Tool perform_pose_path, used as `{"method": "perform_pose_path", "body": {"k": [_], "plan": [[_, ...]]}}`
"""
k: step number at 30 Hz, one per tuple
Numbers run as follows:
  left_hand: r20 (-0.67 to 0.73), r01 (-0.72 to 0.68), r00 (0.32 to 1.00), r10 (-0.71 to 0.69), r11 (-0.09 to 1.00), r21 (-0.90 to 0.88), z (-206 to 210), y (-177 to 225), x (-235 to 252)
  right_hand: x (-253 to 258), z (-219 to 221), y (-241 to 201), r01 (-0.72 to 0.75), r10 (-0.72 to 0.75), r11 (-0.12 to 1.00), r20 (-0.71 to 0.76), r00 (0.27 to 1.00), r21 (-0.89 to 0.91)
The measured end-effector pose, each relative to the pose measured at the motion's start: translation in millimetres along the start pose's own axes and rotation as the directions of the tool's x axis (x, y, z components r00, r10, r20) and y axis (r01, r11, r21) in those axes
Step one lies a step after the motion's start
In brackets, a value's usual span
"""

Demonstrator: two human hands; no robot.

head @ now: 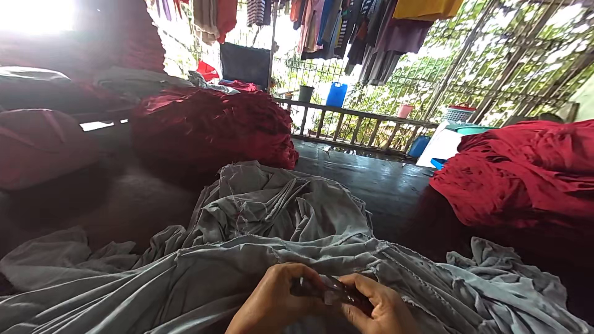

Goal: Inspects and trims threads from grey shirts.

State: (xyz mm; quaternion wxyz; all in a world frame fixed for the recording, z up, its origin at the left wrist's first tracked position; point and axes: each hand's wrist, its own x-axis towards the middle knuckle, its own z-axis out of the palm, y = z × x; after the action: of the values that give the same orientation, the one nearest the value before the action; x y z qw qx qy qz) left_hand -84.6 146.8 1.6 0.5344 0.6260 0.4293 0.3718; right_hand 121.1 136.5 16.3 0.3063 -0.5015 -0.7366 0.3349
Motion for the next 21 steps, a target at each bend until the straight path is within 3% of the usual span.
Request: {"method": "perform_pose_path", "body": {"k": [7,10,15,21], "plan": [[-0.044,-0.016,0.999,0.023,0.989,0.149,4.2,3.6,0.0,2.4,-6.3,2.7,-0.061,0.054,0.995,0.093,0.994,0.074],[-0.038,-0.023,0.999,0.029,0.989,0.146,3.0,2.1,0.3,2.3,-4.7,1.2,-0.053,0.050,0.998,0.065,0.997,0.045],[-0.011,-0.030,0.999,0.032,0.994,0.104,0.1,0.2,0.3,-4.8,12.2,5.7,0.142,-0.159,0.984,-0.172,0.972,-0.109],[0.016,-0.007,1.000,0.006,0.997,0.071,-0.1,2.0,0.7,-9.4,17.3,22.4,0.290,-0.298,0.954,-0.232,0.926,-0.068]]}}
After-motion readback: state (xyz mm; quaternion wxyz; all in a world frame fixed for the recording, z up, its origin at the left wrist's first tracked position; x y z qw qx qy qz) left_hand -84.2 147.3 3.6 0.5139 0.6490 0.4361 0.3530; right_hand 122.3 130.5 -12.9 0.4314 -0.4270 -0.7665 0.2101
